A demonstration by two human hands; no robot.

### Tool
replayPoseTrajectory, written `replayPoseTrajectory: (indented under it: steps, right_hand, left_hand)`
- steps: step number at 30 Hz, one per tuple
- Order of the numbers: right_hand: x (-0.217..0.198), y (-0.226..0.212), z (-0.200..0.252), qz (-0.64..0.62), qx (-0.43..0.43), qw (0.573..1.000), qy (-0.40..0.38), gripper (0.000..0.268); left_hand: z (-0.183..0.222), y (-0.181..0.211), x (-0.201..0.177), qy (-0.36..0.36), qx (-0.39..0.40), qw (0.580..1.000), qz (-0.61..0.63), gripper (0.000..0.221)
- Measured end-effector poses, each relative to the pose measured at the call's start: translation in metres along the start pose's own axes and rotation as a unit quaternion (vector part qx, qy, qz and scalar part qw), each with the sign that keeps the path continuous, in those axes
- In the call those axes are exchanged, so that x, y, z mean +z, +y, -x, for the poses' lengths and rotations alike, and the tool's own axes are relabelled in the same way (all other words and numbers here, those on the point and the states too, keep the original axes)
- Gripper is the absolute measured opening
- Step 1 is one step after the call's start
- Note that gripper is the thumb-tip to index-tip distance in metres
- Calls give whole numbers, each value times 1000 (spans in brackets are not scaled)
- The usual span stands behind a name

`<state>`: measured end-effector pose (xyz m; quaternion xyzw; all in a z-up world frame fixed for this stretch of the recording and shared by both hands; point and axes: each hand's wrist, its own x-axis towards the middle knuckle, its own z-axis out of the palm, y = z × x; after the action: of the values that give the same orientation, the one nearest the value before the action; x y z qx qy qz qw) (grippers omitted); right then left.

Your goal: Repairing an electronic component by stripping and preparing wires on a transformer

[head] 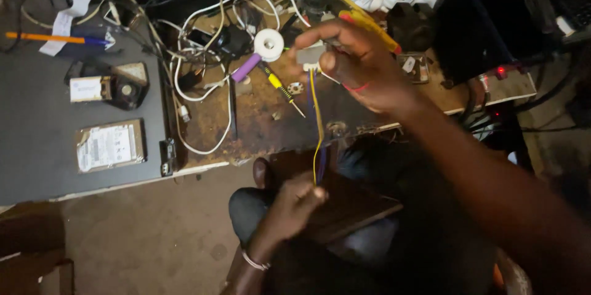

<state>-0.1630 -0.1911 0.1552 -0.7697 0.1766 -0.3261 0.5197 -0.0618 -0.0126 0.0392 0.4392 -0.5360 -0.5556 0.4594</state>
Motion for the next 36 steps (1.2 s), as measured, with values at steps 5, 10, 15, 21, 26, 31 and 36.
replayPoseTrajectory:
  steps: [5, 10, 15, 21, 26, 31, 36]
  right_hand:
    - [9, -11, 7, 152, 84, 979, -102, 39]
    - [41, 1, 13, 121, 25, 971, -206, 26]
    - [74, 15, 13, 54, -45, 959, -273, 28]
    - [73, 11, 12, 25, 37, 951, -306, 38]
    - [56, 29, 5, -32, 188, 973, -131, 36]
    - [59, 25, 7, 50, 254, 964, -56, 24]
    - [60, 16, 9, 177, 181, 945, -207, 7]
  left_hand:
    - [-2, -2, -22, 138, 114, 982, -54, 57]
    - [-7, -26, -18, 163, 100, 923, 335, 59]
    - [-4, -50, -30, 28, 128, 837, 532, 48]
    - [2, -33, -37, 85, 141, 814, 557, 35]
    - [-1, -36, -42, 132, 153, 828, 523, 37]
    - [-6, -39, -46, 135, 167, 826, 521, 40]
    - [-4, -33, -45, 176, 173, 844, 477, 45]
